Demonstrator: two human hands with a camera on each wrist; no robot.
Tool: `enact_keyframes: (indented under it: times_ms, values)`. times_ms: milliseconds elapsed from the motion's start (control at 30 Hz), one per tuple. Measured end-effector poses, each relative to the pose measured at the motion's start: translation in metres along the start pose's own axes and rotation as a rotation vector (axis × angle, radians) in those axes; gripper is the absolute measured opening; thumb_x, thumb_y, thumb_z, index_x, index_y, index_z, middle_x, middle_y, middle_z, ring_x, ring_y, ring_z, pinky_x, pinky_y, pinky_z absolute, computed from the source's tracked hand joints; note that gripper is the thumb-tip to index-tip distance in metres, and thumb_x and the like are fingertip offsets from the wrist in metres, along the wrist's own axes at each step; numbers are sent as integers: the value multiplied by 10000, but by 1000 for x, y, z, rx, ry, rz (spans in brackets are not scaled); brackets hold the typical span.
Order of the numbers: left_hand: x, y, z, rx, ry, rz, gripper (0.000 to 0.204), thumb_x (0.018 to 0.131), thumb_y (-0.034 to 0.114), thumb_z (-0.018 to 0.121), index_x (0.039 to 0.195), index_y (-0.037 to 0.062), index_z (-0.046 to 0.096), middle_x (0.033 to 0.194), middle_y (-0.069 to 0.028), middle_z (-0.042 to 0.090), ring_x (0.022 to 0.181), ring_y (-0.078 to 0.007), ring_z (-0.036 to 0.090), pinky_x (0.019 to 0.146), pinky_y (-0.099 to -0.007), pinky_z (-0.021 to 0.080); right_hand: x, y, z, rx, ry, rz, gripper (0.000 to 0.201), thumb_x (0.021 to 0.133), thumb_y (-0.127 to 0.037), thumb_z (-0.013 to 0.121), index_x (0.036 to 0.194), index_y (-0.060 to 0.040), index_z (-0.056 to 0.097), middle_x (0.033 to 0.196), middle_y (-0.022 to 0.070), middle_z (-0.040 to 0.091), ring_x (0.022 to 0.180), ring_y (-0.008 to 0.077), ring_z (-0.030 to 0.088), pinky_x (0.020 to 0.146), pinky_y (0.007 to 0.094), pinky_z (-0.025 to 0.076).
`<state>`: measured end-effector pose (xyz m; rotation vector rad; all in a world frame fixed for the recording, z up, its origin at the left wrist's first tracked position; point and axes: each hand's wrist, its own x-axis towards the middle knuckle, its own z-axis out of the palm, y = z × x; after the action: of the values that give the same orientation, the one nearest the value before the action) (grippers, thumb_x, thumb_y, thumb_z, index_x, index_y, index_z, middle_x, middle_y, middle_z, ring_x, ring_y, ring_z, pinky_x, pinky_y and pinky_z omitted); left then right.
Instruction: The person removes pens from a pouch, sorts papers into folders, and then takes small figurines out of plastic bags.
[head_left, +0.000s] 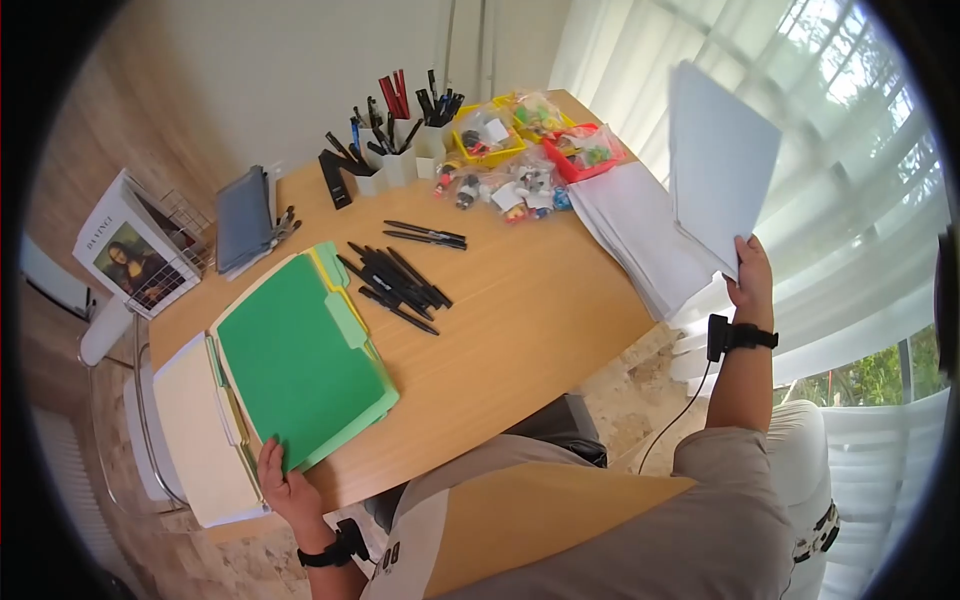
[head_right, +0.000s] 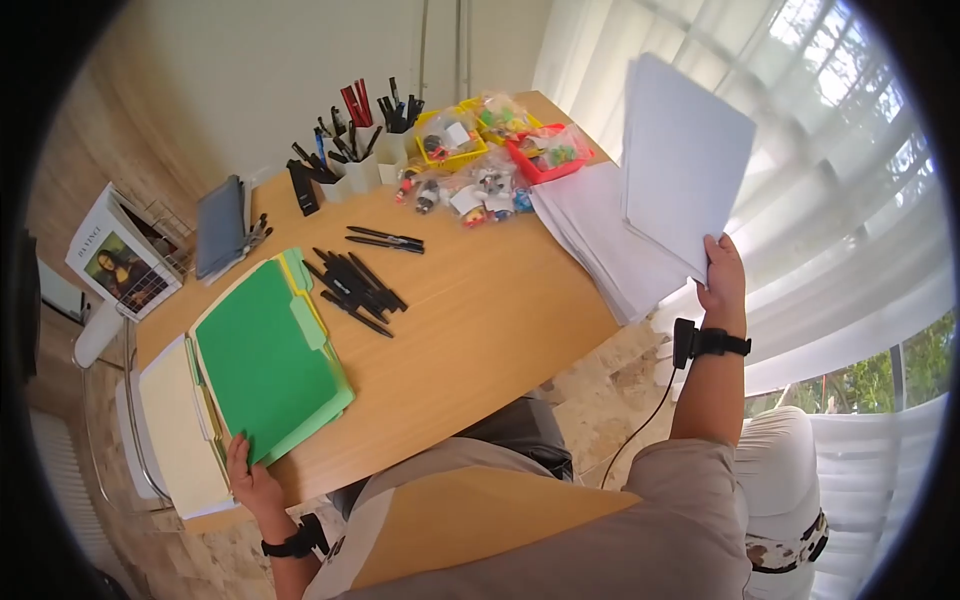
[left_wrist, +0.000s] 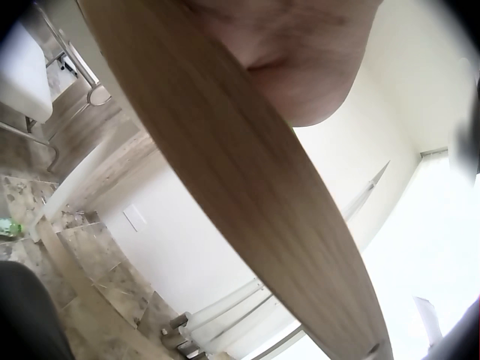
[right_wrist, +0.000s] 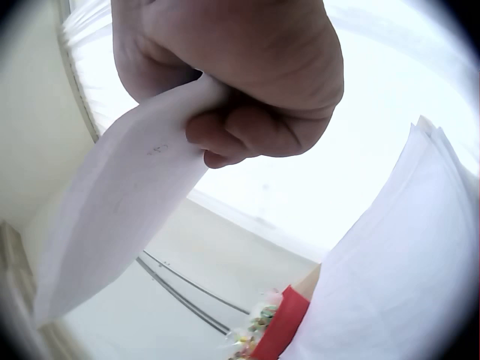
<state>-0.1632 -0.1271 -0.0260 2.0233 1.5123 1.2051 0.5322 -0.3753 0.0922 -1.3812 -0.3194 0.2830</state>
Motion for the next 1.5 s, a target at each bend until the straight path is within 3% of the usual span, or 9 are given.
enact_keyframes:
  times_ms: [167,433,733,900,1133,1233,1300,1433,1500]
  values:
    - [-2,4,0,76,-27,-27,369,764,-117,433,1065,-82,643,1241,-197,602,1135,-323,583,989,-368,453,33,23,-22,-330,-61,231,243,974,-90,496,1180,6,580,1038,103,679,905,180,646,825,318,517]
    - [-2,4,2,143,-14,21,350,753,-109,442,1040,-71,639,1229,-208,602,1122,-351,583,974,-393,457,67,46,-52,-685,-205,426,237,912,-67,551,1114,24,636,948,94,686,796,190,648,749,341,522]
    - [-1,3,2,176,-19,58,354,747,-91,445,1053,-57,618,1230,-216,594,1115,-373,577,971,-416,460,92,28,-40,-1090,-289,389,290,855,-69,601,1118,36,664,932,116,701,794,206,654,759,350,520]
    - [-2,3,0,175,-22,64,358,751,-80,446,1071,-55,606,1243,-217,582,1126,-374,567,979,-420,454,102,11,-27,-1133,-354,288,298,853,-73,594,1122,36,664,927,124,703,792,219,661,752,358,523]
    - [-1,7,1,183,-22,35,372,745,-81,449,1084,-56,598,1259,-214,563,1148,-375,551,996,-419,442,120,1,-32,-1074,-358,379,326,881,-105,604,1176,28,638,959,130,701,802,233,667,753,366,526]
    - [-2,10,2,186,-24,25,368,745,-78,451,1083,-55,597,1261,-214,561,1152,-376,549,998,-420,441,133,17,-41,-971,-392,243,376,897,-166,625,1224,18,610,1007,135,696,838,231,667,756,366,526]
    - [-1,9,1,176,-18,13,367,746,-77,452,1083,-55,596,1262,-214,559,1154,-376,548,999,-421,440,125,18,-31,-1215,-144,54,456,896,-232,652,1273,10,573,1011,121,683,815,202,644,717,340,517]
    - [-3,5,-1,170,1,54,364,754,-63,455,1089,-44,595,1261,-224,556,1154,-389,546,990,-433,445,135,34,-48,-1002,75,-39,479,892,-282,667,1265,0,563,910,52,649,711,140,556,621,301,465]
    - [-1,2,1,167,16,81,362,758,-51,461,1094,-34,596,1258,-232,554,1150,-396,547,986,-439,446,156,42,-84,-1033,71,-253,389,915,-272,634,1177,14,599,862,34,636,723,118,551,650,297,465]
